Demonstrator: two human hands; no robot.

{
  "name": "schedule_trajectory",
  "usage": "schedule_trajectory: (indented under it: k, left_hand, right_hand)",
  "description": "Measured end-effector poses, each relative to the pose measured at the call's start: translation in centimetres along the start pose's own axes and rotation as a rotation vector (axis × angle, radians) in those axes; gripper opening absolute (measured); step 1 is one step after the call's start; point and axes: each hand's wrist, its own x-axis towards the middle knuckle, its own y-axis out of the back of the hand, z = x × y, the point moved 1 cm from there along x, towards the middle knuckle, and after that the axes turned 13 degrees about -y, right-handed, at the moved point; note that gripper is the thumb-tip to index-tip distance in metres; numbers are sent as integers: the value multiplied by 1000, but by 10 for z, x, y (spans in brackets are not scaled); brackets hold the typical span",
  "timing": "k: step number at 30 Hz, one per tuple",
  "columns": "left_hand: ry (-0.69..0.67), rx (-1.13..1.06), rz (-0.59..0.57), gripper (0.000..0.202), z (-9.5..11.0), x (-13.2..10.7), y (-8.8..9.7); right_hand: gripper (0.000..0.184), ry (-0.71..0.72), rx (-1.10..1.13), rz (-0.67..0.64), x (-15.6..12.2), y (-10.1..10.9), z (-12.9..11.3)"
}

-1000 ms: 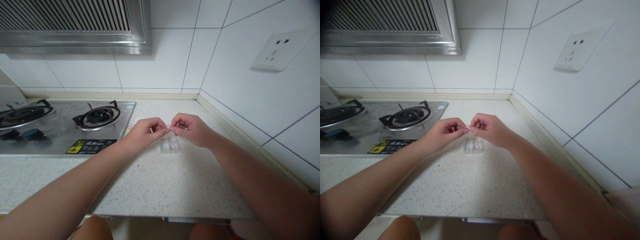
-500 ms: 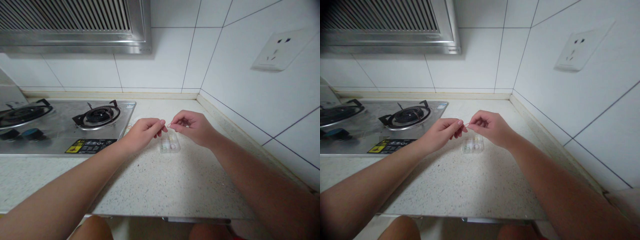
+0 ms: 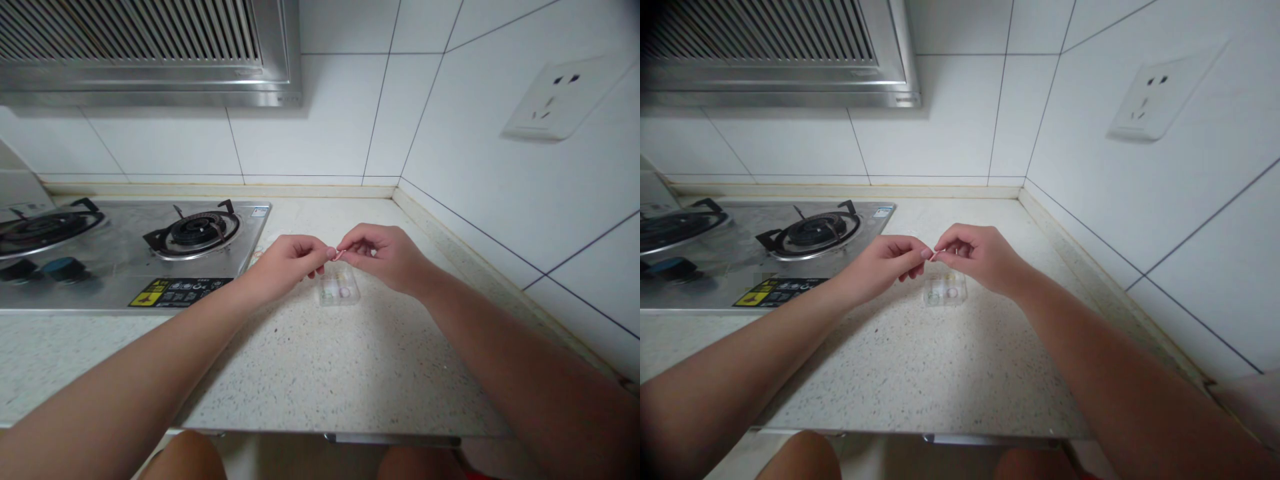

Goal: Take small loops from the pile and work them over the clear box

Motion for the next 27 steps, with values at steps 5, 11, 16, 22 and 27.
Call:
schedule_trajectory:
  k: [5, 11, 16, 22, 27]
  left_hand:
    - [23, -68, -33, 33, 1, -1, -1]
    - [16, -73, 11, 29, 3, 0, 0]
    - [16, -53, 38, 28, 2, 1, 0]
    - [11, -68, 44, 30, 1, 1, 1]
    - [-3, -77, 26, 30, 1, 1, 0]
  right_hand:
    - [14, 13, -7, 1, 0, 1, -1]
    - [14, 23, -24, 1, 0, 0, -3]
    - [17, 24, 8, -50, -1, -1, 0]
    - [29, 44, 33, -109, -1, -2, 0]
    - [25, 37, 38, -78, -1, -2, 0]
